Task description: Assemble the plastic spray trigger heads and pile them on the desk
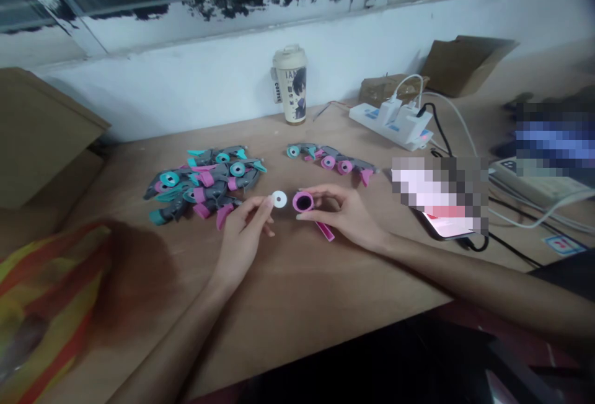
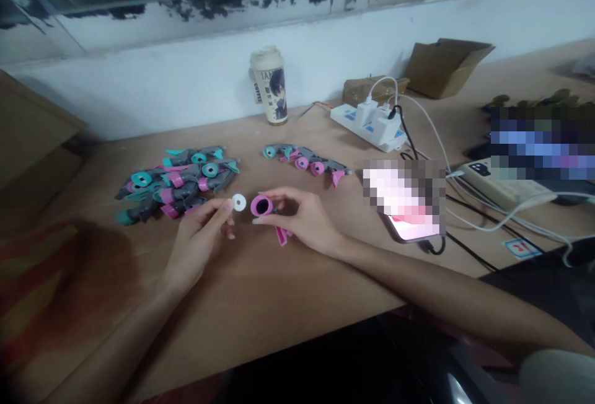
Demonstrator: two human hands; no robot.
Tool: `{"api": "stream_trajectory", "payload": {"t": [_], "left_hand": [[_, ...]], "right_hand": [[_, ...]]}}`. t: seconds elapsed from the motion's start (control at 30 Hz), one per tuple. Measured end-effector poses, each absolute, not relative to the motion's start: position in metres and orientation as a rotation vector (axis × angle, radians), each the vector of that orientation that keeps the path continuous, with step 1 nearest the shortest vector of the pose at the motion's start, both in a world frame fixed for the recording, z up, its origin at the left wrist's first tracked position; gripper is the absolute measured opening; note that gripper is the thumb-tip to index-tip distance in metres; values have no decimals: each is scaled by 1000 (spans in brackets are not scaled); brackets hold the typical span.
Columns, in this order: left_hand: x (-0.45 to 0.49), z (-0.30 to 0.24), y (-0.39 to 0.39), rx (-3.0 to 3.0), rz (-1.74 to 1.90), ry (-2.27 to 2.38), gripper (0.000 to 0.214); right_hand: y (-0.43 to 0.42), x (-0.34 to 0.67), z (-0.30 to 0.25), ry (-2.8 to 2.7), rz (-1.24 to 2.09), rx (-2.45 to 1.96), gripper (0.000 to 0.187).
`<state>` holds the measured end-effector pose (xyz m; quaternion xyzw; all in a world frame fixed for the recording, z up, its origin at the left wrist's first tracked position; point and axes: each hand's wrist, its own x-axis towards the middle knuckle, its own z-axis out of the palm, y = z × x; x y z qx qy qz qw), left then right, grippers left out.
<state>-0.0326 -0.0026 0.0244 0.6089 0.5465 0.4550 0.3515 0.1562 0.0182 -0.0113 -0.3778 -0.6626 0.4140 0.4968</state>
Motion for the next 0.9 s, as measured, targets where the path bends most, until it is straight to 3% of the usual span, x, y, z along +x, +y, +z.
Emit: {"api": "stream_trajectory", "payload": {"t": [0.4,0.67,0.9], "left_hand": [[-34,22,-7,1761,1113,1331,18],[-28,18,-17,2378,1418,1487,5],[-26,15,-17,2286,1250,1390,10]], "right_hand": [[8,151,-8,-1751,867,-842,36],[8,151,-6,-1759,778,-826,31],[6,153,-4,-1842,493,-815,24]]}}
